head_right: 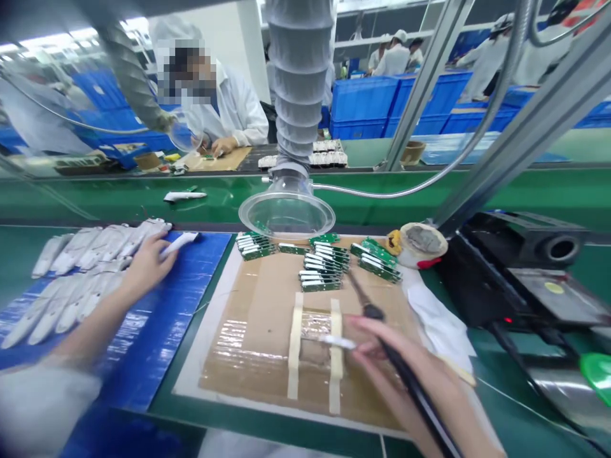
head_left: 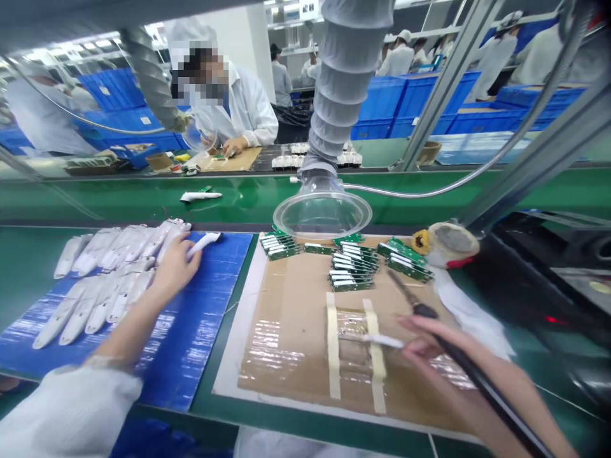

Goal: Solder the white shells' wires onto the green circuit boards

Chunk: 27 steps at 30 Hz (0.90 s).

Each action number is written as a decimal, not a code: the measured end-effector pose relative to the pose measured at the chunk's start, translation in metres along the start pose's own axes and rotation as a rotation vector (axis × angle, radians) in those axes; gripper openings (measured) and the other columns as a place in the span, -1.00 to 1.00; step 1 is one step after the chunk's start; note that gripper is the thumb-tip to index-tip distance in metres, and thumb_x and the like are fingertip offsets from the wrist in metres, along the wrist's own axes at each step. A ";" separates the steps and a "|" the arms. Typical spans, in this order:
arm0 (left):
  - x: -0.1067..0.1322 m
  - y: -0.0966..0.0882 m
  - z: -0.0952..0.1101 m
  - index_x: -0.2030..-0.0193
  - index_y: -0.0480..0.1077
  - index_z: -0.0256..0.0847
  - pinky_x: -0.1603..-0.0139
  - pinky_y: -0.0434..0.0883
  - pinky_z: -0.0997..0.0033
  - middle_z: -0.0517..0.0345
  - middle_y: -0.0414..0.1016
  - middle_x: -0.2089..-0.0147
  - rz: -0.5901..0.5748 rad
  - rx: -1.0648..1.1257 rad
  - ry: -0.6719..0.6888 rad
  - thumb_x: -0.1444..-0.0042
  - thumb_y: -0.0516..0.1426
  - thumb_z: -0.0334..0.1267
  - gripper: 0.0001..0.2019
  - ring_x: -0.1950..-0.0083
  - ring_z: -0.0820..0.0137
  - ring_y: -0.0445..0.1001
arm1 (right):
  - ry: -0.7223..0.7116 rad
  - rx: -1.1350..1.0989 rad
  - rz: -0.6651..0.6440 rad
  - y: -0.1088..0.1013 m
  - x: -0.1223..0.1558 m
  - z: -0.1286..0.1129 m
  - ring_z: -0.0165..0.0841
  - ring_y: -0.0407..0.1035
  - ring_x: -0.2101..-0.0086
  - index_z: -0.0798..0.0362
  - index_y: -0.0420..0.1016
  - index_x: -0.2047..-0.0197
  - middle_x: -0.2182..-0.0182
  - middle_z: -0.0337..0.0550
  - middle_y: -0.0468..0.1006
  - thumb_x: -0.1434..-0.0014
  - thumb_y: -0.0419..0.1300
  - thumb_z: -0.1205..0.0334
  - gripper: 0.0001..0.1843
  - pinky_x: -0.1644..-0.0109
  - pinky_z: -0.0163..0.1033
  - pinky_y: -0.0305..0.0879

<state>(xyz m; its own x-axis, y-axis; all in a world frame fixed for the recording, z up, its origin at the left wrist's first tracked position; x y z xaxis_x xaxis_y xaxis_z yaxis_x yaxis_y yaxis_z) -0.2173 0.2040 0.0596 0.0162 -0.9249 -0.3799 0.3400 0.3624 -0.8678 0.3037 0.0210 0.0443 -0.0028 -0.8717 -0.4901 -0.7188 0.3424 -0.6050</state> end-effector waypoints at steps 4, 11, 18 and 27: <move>0.073 -0.003 0.051 -0.10 0.50 -0.14 -0.49 0.50 -0.19 0.01 0.55 -0.41 -0.056 0.137 0.087 -0.52 0.12 0.03 -0.69 -0.37 -0.07 0.60 | -0.127 -0.201 -0.246 0.028 0.010 -0.029 -0.32 0.70 0.41 -0.24 0.60 -0.28 0.33 -0.32 0.74 -0.43 0.32 0.27 -0.59 0.24 -0.30 0.73; 0.202 0.017 0.187 -0.35 0.48 -0.04 -0.36 0.60 0.03 0.04 0.70 -0.28 -0.045 0.265 0.466 -0.45 0.20 -0.47 -0.59 -0.29 0.12 0.63 | -0.064 -0.187 -0.458 0.055 -0.003 -0.020 -0.26 0.75 0.09 -0.21 0.48 -0.40 0.00 -0.19 0.77 -0.54 0.27 0.22 -0.57 -0.04 -0.14 0.77; 0.177 0.032 0.185 -0.17 0.59 -0.04 -0.27 0.54 0.11 0.07 0.69 -0.14 -0.192 0.523 0.181 -0.56 0.11 -0.24 -0.77 -0.20 0.19 0.62 | -0.221 -0.201 -0.389 0.054 0.014 -0.021 -0.17 0.71 -0.14 -0.19 0.40 -0.47 -0.22 -0.08 0.73 -0.51 0.33 0.23 -0.46 -0.21 -0.03 0.76; 0.100 0.094 0.221 0.12 0.69 -0.10 -0.22 0.58 0.01 0.02 0.77 0.06 -0.413 0.767 0.084 -0.38 0.26 0.07 -0.70 -0.04 0.13 0.65 | -0.199 -0.139 -0.433 0.052 0.011 -0.031 -0.14 0.66 -0.22 -0.21 0.31 -0.53 -0.30 -0.04 0.68 -0.52 0.30 0.28 -0.38 -0.30 0.09 0.72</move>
<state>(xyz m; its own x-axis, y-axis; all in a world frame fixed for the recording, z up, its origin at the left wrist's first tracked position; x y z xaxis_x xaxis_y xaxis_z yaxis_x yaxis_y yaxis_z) 0.0241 0.1204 0.0109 -0.3074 -0.9425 -0.1311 0.8428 -0.2057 -0.4975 0.2449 0.0185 0.0264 0.4396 -0.8348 -0.3314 -0.7109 -0.0979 -0.6965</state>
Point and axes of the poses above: each hand's wrist, its own x-axis away from the middle knuckle, its own y-axis out of the palm, z = x × y, the point moved 6 cm from there along -x, towards the middle knuckle
